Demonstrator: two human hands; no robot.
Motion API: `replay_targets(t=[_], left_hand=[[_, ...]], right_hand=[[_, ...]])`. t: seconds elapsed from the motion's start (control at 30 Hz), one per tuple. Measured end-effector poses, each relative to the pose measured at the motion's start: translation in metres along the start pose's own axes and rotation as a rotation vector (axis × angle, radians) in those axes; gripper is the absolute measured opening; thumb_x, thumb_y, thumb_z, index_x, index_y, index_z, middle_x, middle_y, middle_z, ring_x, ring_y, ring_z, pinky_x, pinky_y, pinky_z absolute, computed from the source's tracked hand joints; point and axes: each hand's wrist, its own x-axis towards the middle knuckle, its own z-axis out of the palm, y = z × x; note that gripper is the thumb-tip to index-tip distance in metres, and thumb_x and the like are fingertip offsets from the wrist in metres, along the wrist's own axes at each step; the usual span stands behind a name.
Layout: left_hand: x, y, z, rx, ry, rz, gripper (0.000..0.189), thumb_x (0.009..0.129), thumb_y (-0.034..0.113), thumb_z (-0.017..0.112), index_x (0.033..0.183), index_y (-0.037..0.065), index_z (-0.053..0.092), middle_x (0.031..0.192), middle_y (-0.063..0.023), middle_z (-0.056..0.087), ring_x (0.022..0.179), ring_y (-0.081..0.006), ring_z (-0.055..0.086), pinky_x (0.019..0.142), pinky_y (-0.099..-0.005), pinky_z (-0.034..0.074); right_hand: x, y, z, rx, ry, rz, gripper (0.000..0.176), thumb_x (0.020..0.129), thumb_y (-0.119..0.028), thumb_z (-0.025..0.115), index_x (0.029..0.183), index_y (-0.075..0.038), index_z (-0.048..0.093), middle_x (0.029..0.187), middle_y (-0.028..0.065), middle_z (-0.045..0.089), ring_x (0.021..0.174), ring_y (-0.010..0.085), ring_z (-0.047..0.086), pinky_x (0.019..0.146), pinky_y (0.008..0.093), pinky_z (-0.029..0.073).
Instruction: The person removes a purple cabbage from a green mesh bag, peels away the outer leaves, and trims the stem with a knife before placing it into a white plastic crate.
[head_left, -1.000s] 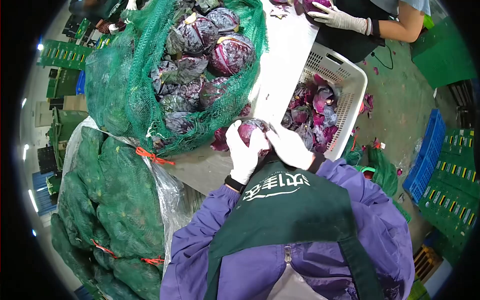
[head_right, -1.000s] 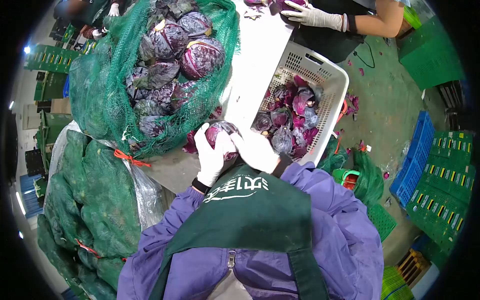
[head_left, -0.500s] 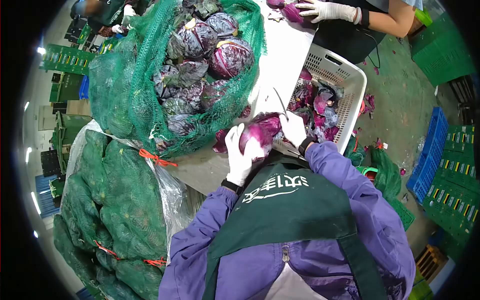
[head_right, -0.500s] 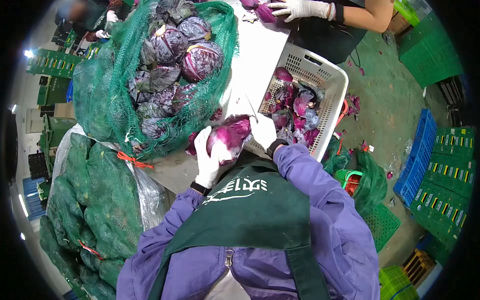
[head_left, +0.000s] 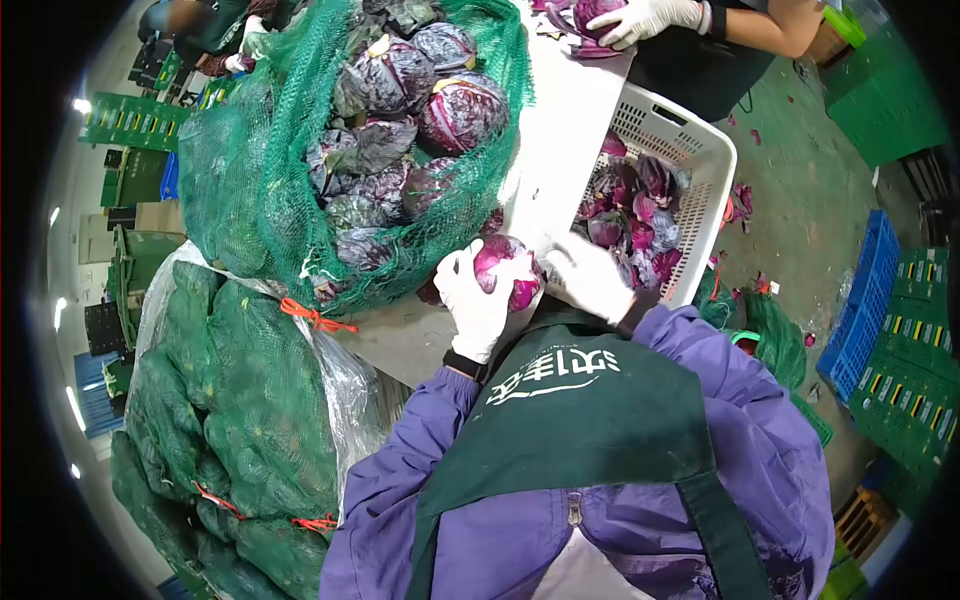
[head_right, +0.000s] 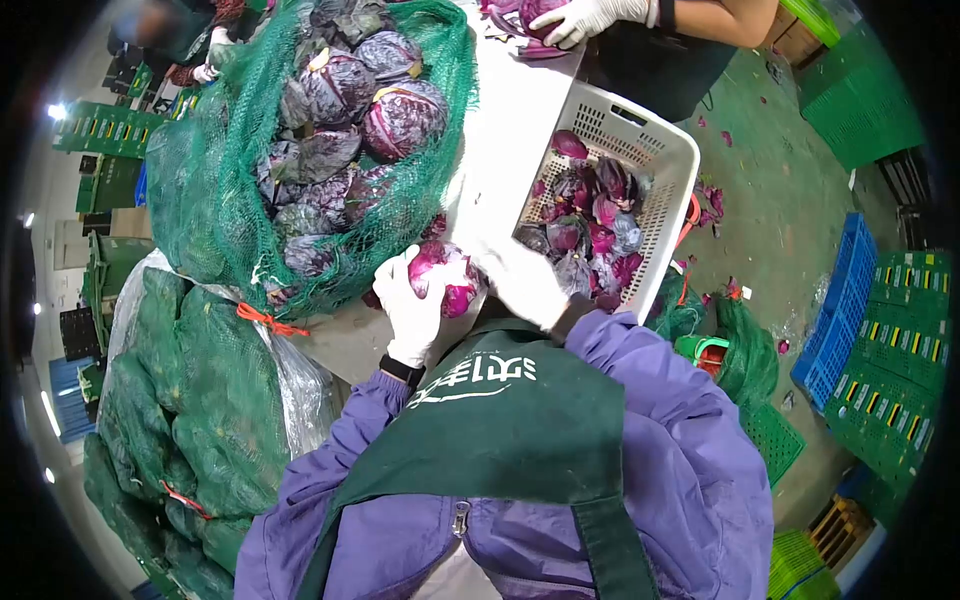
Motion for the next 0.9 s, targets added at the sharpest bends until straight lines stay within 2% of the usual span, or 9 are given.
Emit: replay_targets(t=[0.07,0.17,0.23,0.37,0.47,0.57,0.63,0.73,0.9], left_hand=[[0.006,0.005,0.006,0.01,-0.036,-0.021,0.061,0.086,0.026,0.073,0.137,0.002,0.049,0.133,-0.0207,0.043,0.122,-0.0363,0.044,0.106,-0.0468,0.034],[0.008,0.005,0.017,-0.243,0.074,0.029,0.059,0.087,0.029,0.073,0.131,-0.003,0.051,0.134,-0.0247,0.046,0.122,-0.0396,0.045,0.105,-0.0471,0.035],[0.009,0.006,0.019,-0.263,0.067,0.021,0.058,0.087,0.029,0.073,0.13,-0.004,0.052,0.132,-0.0244,0.048,0.122,-0.0388,0.045,0.104,-0.0467,0.035],[0.011,0.007,0.02,-0.232,0.072,0.022,0.059,0.087,0.03,0.073,0.13,-0.004,0.052,0.127,-0.0229,0.053,0.122,-0.0369,0.046,0.104,-0.0464,0.036],[0.012,0.009,0.02,-0.247,0.078,0.005,0.058,0.086,0.031,0.074,0.128,-0.003,0.053,0.125,-0.0227,0.054,0.12,-0.0369,0.047,0.103,-0.0467,0.037],[0.016,0.008,0.018,-0.267,0.041,-0.033,0.057,0.085,0.031,0.075,0.126,-0.002,0.054,0.124,-0.0223,0.054,0.118,-0.0377,0.048,0.102,-0.0472,0.038],[0.018,0.008,0.017,-0.262,0.04,-0.03,0.057,0.084,0.031,0.075,0.126,-0.002,0.055,0.123,-0.0221,0.054,0.117,-0.0381,0.048,0.101,-0.0474,0.038],[0.022,0.012,0.02,-0.215,0.049,-0.007,0.056,0.084,0.033,0.074,0.125,-0.001,0.056,0.121,-0.0219,0.054,0.115,-0.0385,0.049,0.1,-0.0476,0.039],[0.026,0.018,0.029,-0.1,0.103,0.053,0.054,0.084,0.035,0.073,0.123,0.001,0.057,0.118,-0.0221,0.054,0.113,-0.0391,0.049,0.098,-0.0481,0.04]], right_hand=[[-0.001,-0.008,0.018,-0.148,-0.131,0.111,0.044,0.099,-0.032,0.053,0.136,-0.009,0.052,0.118,0.0217,0.065,0.101,0.0369,0.066,0.086,0.0415,0.052],[-0.003,0.001,0.032,-0.341,-0.187,-0.077,0.039,0.101,-0.032,0.049,0.13,-0.006,0.054,0.107,0.0222,0.066,0.087,0.0354,0.068,0.074,0.0426,0.054],[0.0,0.008,0.041,-0.449,-0.033,-0.204,0.031,0.096,-0.02,0.048,0.125,-0.015,0.061,0.084,0.0164,0.065,0.07,0.0283,0.066,0.057,0.0406,0.053],[0.002,0.002,0.033,-0.494,-0.141,-0.18,0.033,0.096,-0.019,0.047,0.127,-0.012,0.058,0.087,0.016,0.065,0.069,0.0289,0.066,0.057,0.0409,0.054],[0.003,0.007,0.039,-0.428,-0.156,-0.134,0.03,0.1,-0.021,0.047,0.121,-0.002,0.057,0.083,0.0162,0.062,0.066,0.0301,0.064,0.056,0.0416,0.052],[0.0,0.009,0.04,-0.539,-0.004,-0.341,0.033,0.1,-0.02,0.047,0.124,0.0,0.057,0.079,0.0176,0.063,0.063,0.0314,0.063,0.057,0.0417,0.052],[0.001,0.005,0.037,-0.617,-0.116,-0.275,0.03,0.098,-0.019,0.045,0.118,-0.002,0.059,0.097,0.0192,0.065,0.071,0.0301,0.066,0.059,0.0398,0.054],[0.008,-0.009,0.034,-0.427,-0.086,-0.039,0.027,0.097,-0.019,0.046,0.112,-0.001,0.061,0.097,0.0203,0.064,0.075,0.0299,0.066,0.061,0.0402,0.054],[0.015,0.007,0.034,-0.5,-0.116,-0.092,0.025,0.097,-0.017,0.046,0.11,-0.003,0.062,0.096,0.0203,0.065,0.082,0.0326,0.066,0.068,0.0422,0.054]])
